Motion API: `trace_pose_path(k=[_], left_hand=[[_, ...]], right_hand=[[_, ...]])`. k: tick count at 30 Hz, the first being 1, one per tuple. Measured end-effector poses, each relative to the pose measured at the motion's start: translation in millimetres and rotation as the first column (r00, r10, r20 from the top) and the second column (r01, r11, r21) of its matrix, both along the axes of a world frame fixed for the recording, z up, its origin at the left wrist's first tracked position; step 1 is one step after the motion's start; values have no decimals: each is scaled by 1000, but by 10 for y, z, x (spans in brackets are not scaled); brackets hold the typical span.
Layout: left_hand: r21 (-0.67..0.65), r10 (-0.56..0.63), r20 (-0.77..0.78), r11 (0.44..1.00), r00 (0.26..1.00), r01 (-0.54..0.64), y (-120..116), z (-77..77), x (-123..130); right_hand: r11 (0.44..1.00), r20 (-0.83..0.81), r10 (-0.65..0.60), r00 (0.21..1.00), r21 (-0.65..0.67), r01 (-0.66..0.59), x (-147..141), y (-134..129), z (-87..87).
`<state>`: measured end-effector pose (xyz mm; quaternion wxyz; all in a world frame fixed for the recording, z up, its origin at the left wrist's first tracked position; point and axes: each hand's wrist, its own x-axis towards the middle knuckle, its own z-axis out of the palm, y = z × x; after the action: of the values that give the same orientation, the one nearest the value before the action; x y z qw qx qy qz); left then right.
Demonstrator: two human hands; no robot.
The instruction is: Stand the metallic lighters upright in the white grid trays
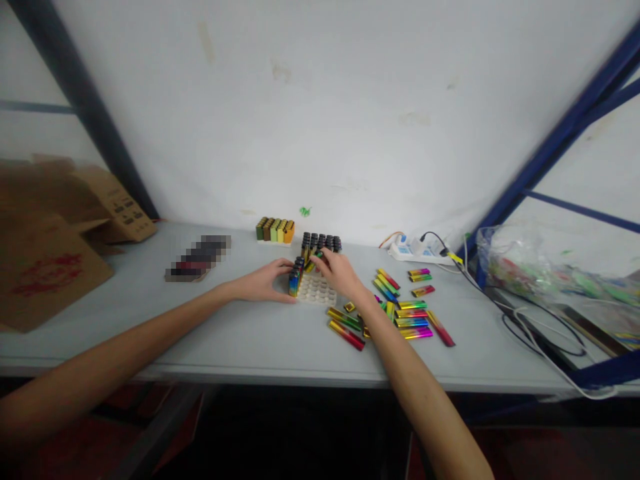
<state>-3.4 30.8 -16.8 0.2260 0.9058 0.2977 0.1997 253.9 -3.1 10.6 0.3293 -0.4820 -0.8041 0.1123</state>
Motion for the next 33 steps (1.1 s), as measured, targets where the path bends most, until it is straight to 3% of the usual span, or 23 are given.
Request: trace_pose_path(k=[6, 12, 18, 26, 33], left_hand=[[10, 4, -2, 1000, 1000, -4, -1, 4, 2], [28, 5, -1, 1000, 1000, -5, 1, 4, 0], [9, 11, -14, 1000, 1000, -11, -3, 16, -6], [21, 17, -17, 1000, 1000, -16, -5, 14, -2], [15, 16, -22, 1000, 1000, -16, -2, 9, 2]], right_hand=[[995, 80, 79, 994, -69, -74, 18, 13, -16], [999, 187, 40, 981, 14, -44, -16, 69, -61], [996, 117, 87, 989, -43, -83, 2, 58, -71], [997, 151, 38, 988, 59, -47, -55, 91, -108], [999, 131, 42, 991, 11, -44, 17, 99, -111]])
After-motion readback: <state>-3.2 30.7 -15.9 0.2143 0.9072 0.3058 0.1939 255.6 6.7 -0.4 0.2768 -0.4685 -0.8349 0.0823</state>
